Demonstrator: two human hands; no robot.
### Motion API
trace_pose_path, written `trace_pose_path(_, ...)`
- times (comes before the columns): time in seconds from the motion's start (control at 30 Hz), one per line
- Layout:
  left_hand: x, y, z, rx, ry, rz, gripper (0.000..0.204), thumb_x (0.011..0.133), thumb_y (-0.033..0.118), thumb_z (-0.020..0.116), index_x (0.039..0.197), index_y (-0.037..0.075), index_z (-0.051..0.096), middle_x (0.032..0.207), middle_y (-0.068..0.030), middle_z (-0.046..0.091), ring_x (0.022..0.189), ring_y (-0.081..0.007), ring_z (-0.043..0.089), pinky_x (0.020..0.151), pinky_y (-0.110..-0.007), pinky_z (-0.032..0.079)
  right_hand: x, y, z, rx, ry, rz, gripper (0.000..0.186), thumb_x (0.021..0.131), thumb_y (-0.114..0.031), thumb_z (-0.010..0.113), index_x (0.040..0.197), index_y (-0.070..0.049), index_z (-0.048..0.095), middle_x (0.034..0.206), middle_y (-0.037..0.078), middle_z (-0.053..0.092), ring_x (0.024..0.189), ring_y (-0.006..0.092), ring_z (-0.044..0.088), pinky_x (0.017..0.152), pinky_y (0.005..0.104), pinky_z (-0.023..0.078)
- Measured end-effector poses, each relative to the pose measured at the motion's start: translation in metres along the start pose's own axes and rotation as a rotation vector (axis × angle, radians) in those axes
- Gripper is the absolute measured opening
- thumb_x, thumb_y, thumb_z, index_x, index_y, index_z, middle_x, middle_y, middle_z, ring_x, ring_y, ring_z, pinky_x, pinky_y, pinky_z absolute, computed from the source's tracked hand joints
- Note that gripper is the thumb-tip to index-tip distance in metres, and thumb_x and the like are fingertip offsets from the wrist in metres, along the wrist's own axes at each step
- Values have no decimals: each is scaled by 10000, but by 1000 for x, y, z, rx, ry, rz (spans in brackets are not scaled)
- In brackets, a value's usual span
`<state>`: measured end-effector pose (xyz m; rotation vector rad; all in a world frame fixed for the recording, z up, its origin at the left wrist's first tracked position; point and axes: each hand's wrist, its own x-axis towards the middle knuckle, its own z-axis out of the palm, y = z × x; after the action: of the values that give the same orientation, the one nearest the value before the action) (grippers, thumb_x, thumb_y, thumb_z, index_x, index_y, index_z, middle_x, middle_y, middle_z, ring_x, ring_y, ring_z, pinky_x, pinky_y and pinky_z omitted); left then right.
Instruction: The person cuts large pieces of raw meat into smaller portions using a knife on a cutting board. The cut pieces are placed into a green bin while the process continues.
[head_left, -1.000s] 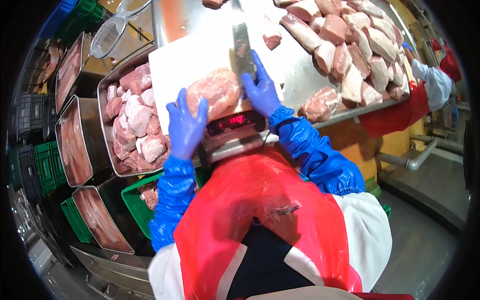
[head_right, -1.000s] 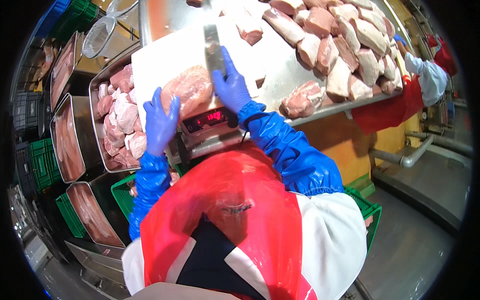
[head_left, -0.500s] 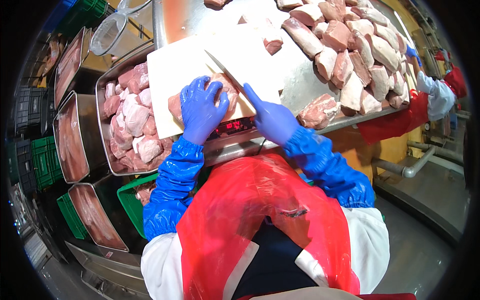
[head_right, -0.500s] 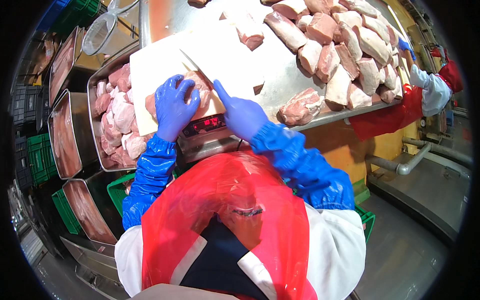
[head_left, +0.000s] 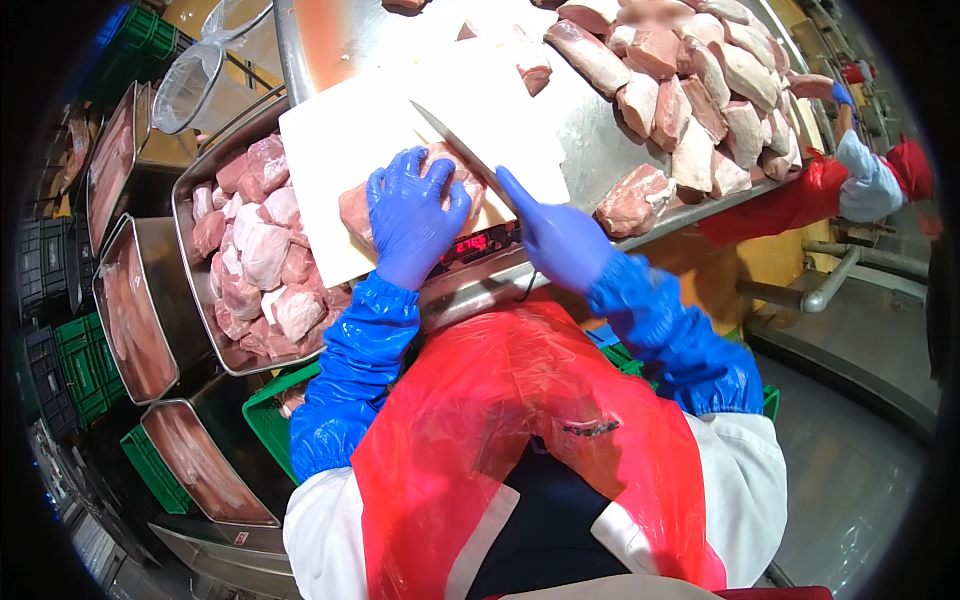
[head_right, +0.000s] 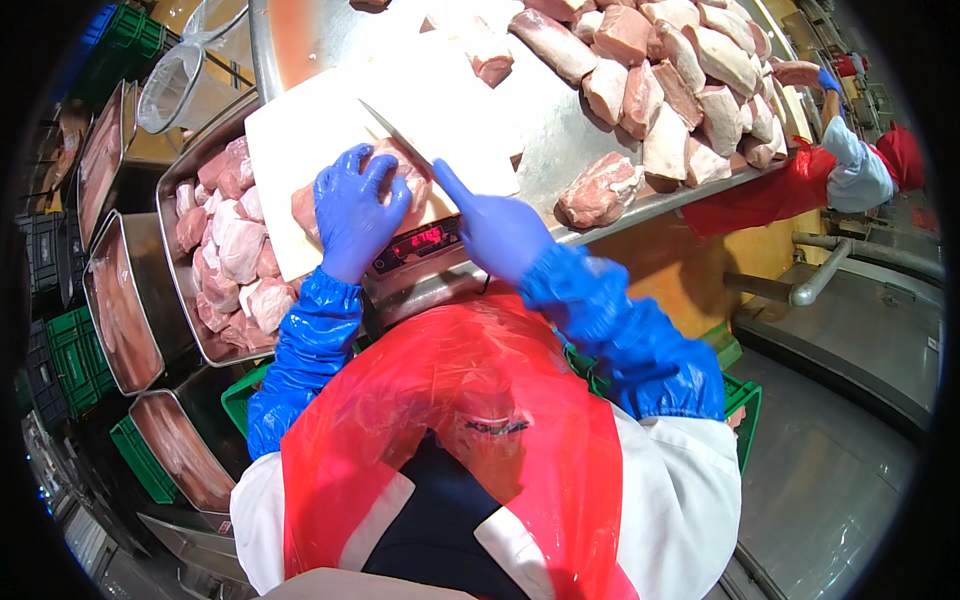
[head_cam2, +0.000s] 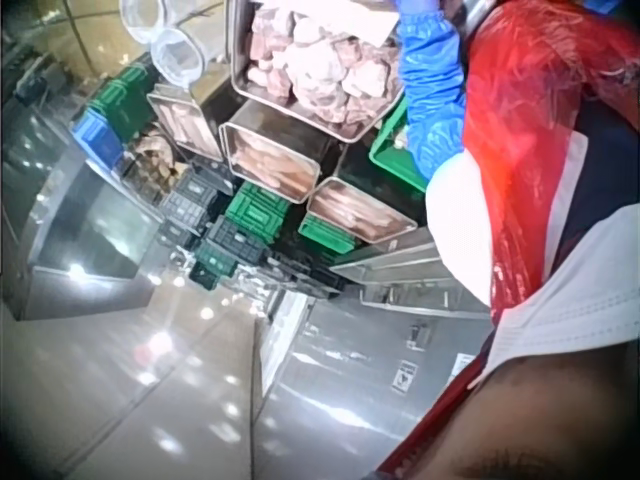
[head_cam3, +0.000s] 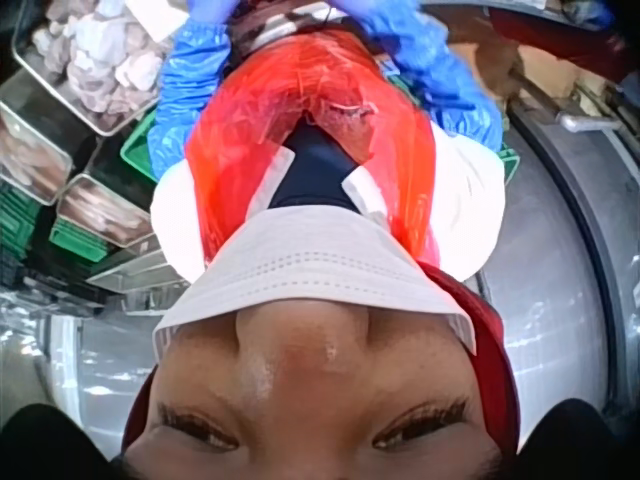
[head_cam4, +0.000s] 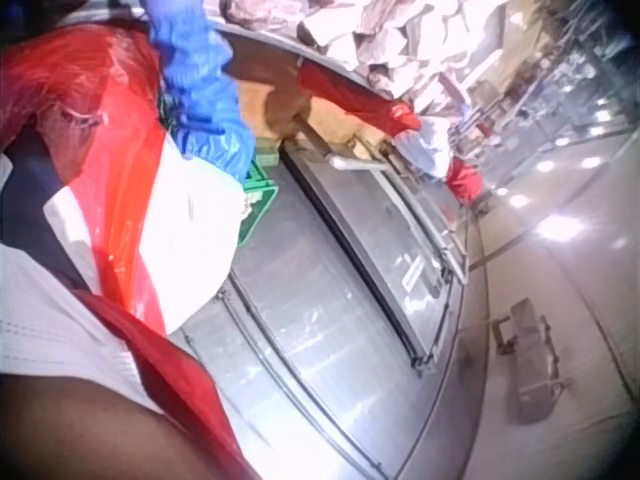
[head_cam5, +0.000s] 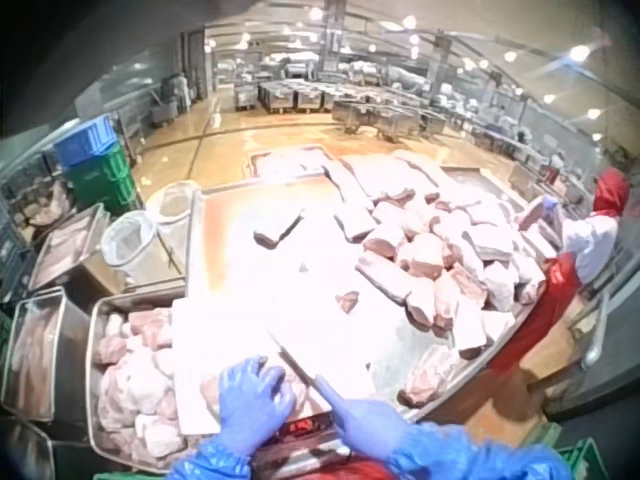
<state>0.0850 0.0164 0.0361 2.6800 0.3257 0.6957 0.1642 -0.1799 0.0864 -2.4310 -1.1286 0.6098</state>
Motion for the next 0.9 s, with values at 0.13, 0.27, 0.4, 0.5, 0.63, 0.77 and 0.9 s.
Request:
trace_pose_path(0.13,-4,0,-2,18,4,-10,274,772,279,698,992,116,700,1155,-159,634,1046,-341,598,929,-471,422,-35,5,0,52,-158,93,769,889,-31,472,1584,-186,182,905,326,645,770,487,643,707,564,498)
trace_pose_path(0.27,1,7,0,29,-30,45,260,776,271,693,981,111,705,1165,-162,635,1027,-346,607,918,-461,436,64,9,20,144,-44,40,717,910,-121,499,1568,-161,219,974,347,643,802,510,636,752,559,512)
trace_pose_path(0.4,1,-6,-1,-52,0,-35,261,767,232,706,1000,115,713,1187,-172,631,1023,-352,610,935,-448,455,54,23,14,449,-35,78,687,933,-159,530,1557,-113,249,981,291,682,900,419,688,812,473,535)
trace_pose_path(0.5,-4,-13,-2,-289,124,-102,327,812,175,716,1129,99,685,1228,-155,627,1119,-321,598,1010,-397,446,23,76,3,1043,-153,154,681,964,-136,506,1581,-154,220,879,208,692,538,238,626,508,338,507)
trace_pose_path(0.63,17,12,-6,-1122,264,-543,458,1002,268,537,1346,-31,500,1332,-143,577,1214,-297,558,1066,-407,424,22,76,-8,1918,-474,-20,703,969,-107,515,1590,-170,190,763,157,648,369,108,480,346,220,377)
trace_pose_path(0.77,35,20,-41,-2217,25,-789,689,1038,440,350,1523,-40,259,1551,-274,321,1442,-429,307,1207,-519,226,21,29,-23,1473,-533,-89,721,960,-114,555,1590,-157,209,823,94,641,459,97,515,389,217,410)
trace_pose_path(0.9,-34,-30,-80,-2583,192,-630,609,1041,399,378,1475,-26,353,1496,-251,409,1395,-411,383,1203,-544,244,21,-4,-9,1070,-537,-166,681,959,-123,565,1577,-177,283,876,49,641,524,63,521,461,223,456)
